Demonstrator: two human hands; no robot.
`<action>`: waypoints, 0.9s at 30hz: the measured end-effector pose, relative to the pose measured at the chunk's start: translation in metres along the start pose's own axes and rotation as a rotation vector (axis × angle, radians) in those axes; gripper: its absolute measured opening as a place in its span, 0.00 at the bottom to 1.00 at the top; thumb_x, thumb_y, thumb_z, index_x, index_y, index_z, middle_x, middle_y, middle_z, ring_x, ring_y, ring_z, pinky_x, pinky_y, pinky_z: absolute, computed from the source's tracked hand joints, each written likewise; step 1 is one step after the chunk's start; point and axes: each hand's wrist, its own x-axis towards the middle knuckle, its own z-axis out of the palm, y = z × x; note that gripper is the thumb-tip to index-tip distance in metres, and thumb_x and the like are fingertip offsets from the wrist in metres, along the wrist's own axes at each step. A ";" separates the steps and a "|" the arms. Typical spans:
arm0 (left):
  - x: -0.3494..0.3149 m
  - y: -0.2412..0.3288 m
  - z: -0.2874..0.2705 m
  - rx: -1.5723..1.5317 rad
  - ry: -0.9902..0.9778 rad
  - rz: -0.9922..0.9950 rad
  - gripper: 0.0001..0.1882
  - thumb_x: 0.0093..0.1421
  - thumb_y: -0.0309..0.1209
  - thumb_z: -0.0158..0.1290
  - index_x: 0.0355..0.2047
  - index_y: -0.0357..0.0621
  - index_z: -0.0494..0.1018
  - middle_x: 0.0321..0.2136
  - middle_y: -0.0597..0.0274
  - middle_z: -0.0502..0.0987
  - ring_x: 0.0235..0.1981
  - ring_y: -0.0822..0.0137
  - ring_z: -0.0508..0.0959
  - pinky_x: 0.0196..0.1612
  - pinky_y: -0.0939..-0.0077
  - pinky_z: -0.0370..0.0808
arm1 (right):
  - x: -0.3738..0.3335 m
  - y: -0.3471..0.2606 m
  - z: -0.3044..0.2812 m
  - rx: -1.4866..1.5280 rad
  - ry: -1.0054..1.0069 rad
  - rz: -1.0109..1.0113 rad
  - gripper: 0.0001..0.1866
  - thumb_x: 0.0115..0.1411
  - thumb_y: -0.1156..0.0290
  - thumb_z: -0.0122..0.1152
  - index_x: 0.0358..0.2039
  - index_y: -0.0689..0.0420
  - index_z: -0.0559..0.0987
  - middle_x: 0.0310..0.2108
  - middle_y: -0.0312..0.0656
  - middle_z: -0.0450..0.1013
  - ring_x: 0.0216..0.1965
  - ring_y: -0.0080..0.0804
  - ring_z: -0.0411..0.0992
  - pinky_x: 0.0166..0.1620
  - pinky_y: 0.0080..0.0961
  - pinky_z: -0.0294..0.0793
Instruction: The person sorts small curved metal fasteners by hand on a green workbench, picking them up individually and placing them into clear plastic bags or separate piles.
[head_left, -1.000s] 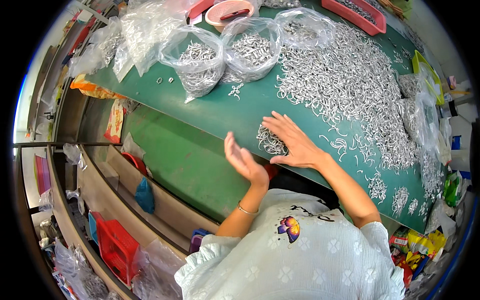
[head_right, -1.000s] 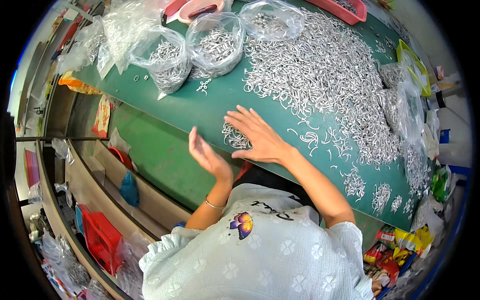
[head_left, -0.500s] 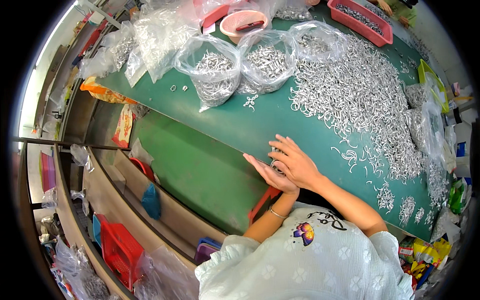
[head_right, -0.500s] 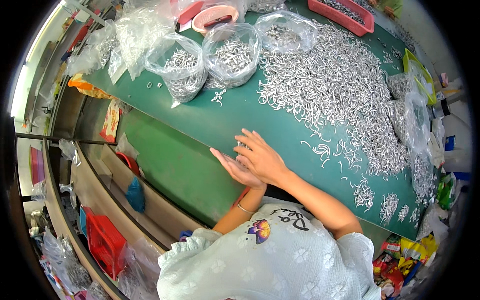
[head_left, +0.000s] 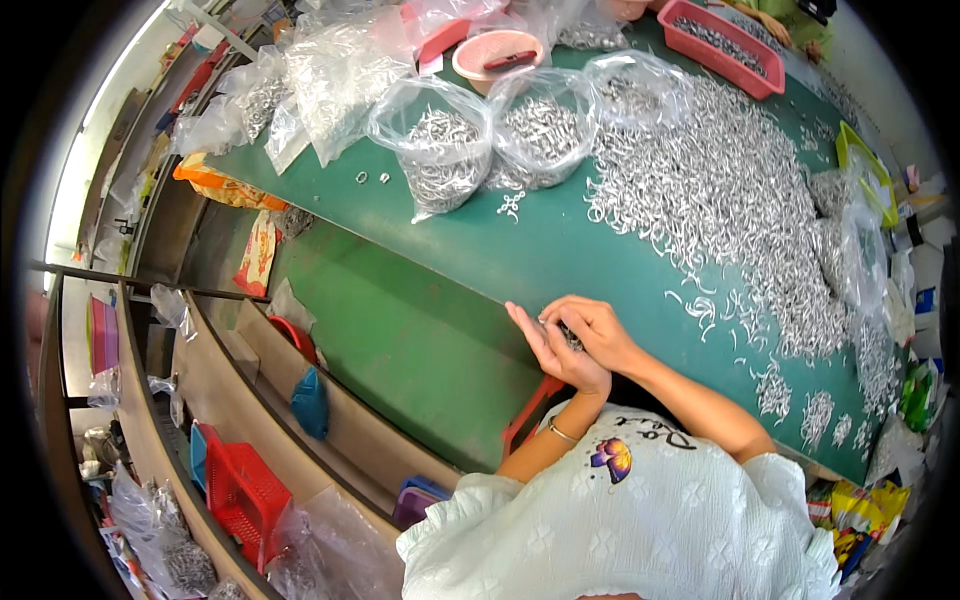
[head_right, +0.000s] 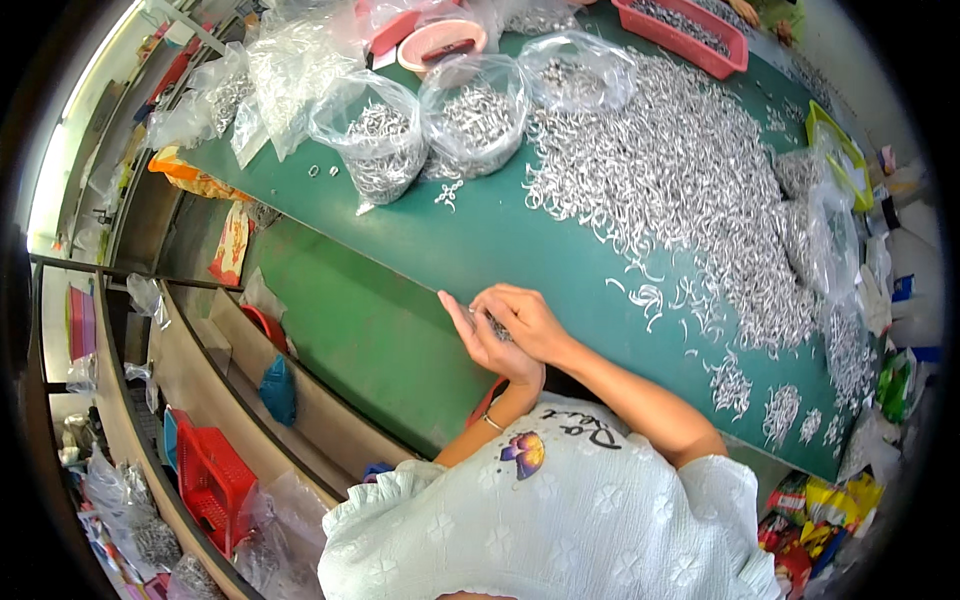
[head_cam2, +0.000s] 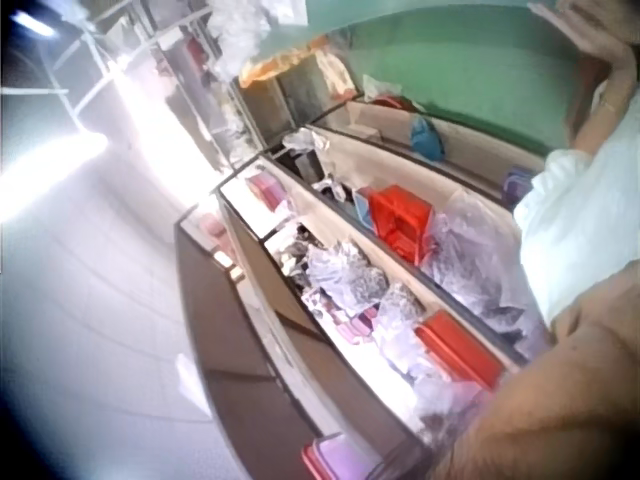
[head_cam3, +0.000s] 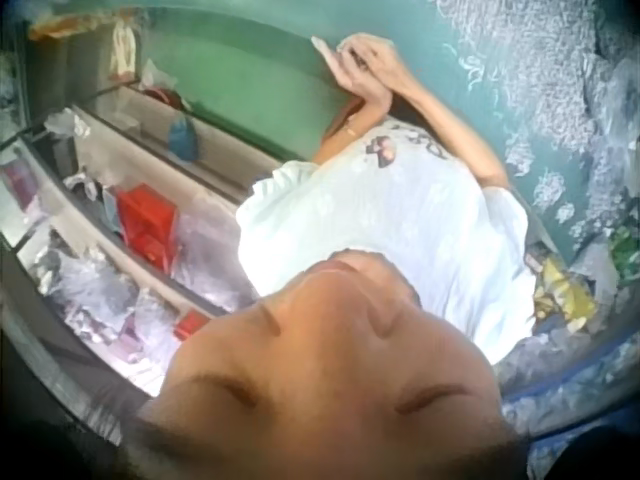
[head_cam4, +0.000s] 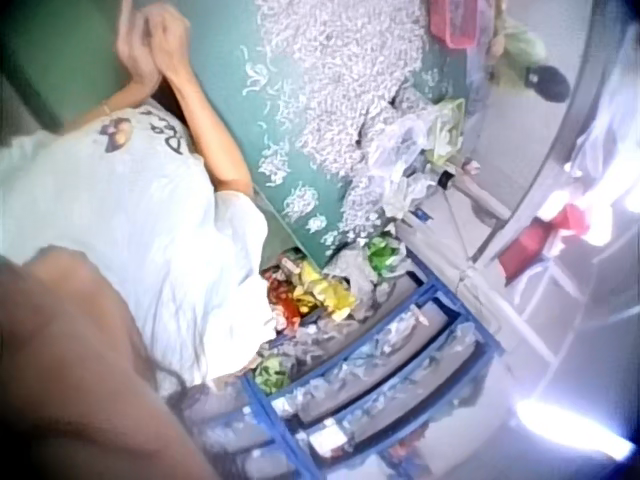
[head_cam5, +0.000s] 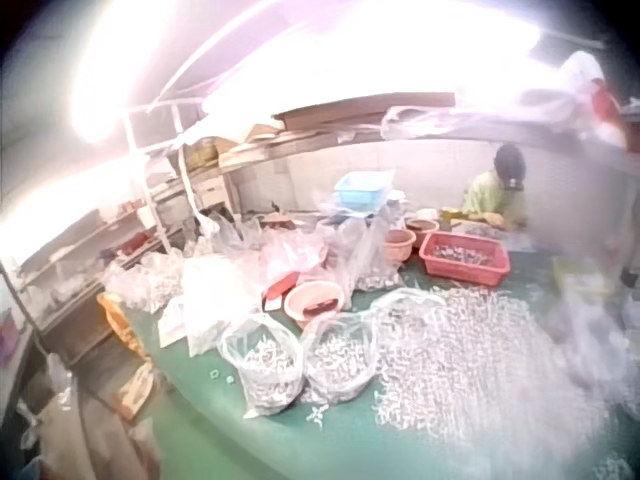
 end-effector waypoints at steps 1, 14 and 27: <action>0.000 0.002 0.002 -0.047 -0.011 -0.016 0.27 0.69 0.29 0.33 0.67 0.32 0.48 0.68 0.49 0.50 0.67 0.59 0.55 0.66 0.65 0.54 | -0.001 0.003 0.003 0.086 0.002 -0.024 0.18 0.70 0.67 0.44 0.33 0.67 0.78 0.36 0.46 0.76 0.40 0.33 0.74 0.48 0.28 0.71; 0.027 0.034 0.040 -0.368 -0.179 -0.253 0.24 0.64 0.24 0.33 0.59 0.25 0.62 0.60 0.43 0.64 0.58 0.56 0.68 0.61 0.66 0.64 | 0.013 -0.016 -0.005 0.581 0.366 0.181 0.13 0.69 0.68 0.48 0.33 0.63 0.77 0.32 0.33 0.73 0.34 0.16 0.69 0.38 0.17 0.71; 0.273 0.113 0.137 -0.513 -0.160 -0.043 0.24 0.62 0.26 0.37 0.56 0.23 0.62 0.57 0.40 0.65 0.60 0.54 0.67 0.63 0.63 0.64 | 0.275 -0.116 0.007 0.765 0.346 0.084 0.28 0.71 0.53 0.39 0.40 0.68 0.77 0.39 0.47 0.75 0.41 0.32 0.71 0.48 0.30 0.68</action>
